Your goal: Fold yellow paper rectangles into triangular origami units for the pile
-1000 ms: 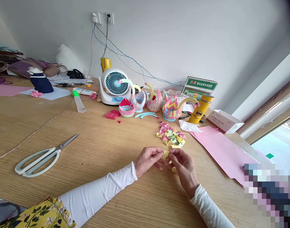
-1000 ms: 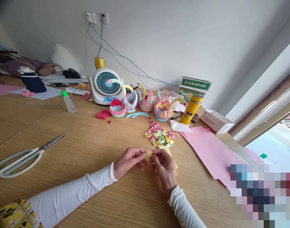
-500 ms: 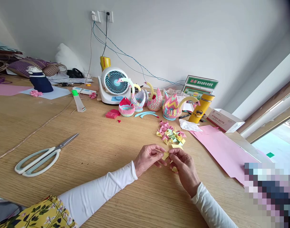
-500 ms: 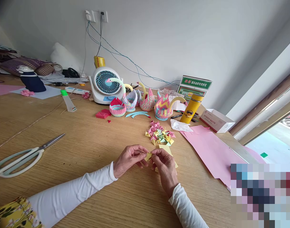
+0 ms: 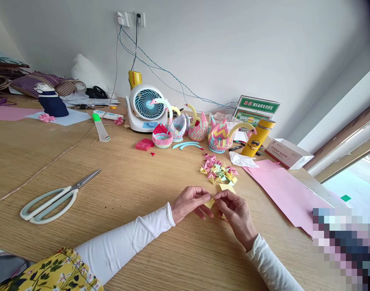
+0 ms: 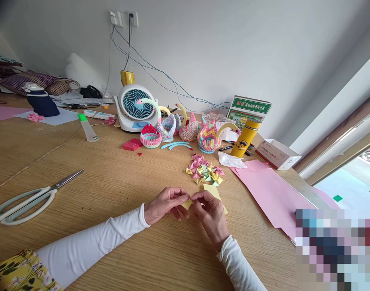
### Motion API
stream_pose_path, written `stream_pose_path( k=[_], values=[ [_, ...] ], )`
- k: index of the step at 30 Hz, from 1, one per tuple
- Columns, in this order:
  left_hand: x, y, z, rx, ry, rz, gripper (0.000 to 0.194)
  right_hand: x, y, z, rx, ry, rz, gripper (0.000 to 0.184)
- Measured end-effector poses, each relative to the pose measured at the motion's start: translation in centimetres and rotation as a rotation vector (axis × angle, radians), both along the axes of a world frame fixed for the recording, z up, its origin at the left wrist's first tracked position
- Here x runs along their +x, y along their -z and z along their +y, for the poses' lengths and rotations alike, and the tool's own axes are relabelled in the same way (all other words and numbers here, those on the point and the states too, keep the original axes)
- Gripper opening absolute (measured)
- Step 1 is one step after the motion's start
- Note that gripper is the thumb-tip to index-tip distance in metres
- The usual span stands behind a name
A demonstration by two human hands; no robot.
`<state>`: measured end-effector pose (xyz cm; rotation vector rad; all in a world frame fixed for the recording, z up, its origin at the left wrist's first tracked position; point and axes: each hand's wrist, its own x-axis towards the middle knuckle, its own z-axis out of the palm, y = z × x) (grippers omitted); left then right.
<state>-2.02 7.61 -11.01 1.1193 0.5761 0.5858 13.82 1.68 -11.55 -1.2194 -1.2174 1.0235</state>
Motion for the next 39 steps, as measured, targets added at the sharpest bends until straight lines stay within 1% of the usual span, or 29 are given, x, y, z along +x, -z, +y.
stream_pose_path(
  k=[2,5,9,15,18,22,26,32,39],
  values=[
    [-0.04,0.16,-0.04,0.031,0.018,0.024,0.038,0.04,0.07,0.05,0.024,0.003,0.021,0.021],
    [-0.11,0.34,-0.04,0.057,0.028,0.024,0.039,0.11,0.13,0.11,0.045,0.016,0.058,0.030],
    [-0.22,0.38,0.04,0.098,0.034,0.027,0.039,0.18,-0.11,0.00,0.054,0.044,0.016,0.036],
    [-0.35,0.32,0.02,0.065,0.064,0.045,0.040,0.31,-0.21,-0.07,0.103,0.042,-0.076,0.034],
    [-0.31,0.34,0.00,0.045,0.058,0.032,0.039,0.25,-0.15,-0.11,0.100,0.053,-0.108,0.032],
    [-0.22,0.40,-0.02,0.064,0.056,-0.009,0.036,0.20,-0.28,-0.24,0.078,0.040,-0.085,0.035],
    [-0.19,0.41,-0.07,0.082,0.049,-0.024,0.033,0.29,-0.31,-0.28,0.090,0.025,-0.065,0.038],
    [-0.19,0.35,0.00,0.044,0.065,-0.038,0.032,0.31,-0.04,-0.26,0.097,0.038,-0.104,0.041],
    [-0.20,0.49,-0.02,0.027,0.055,-0.053,0.034,0.02,-0.31,-0.45,0.099,0.078,-0.155,0.044]
  ],
)
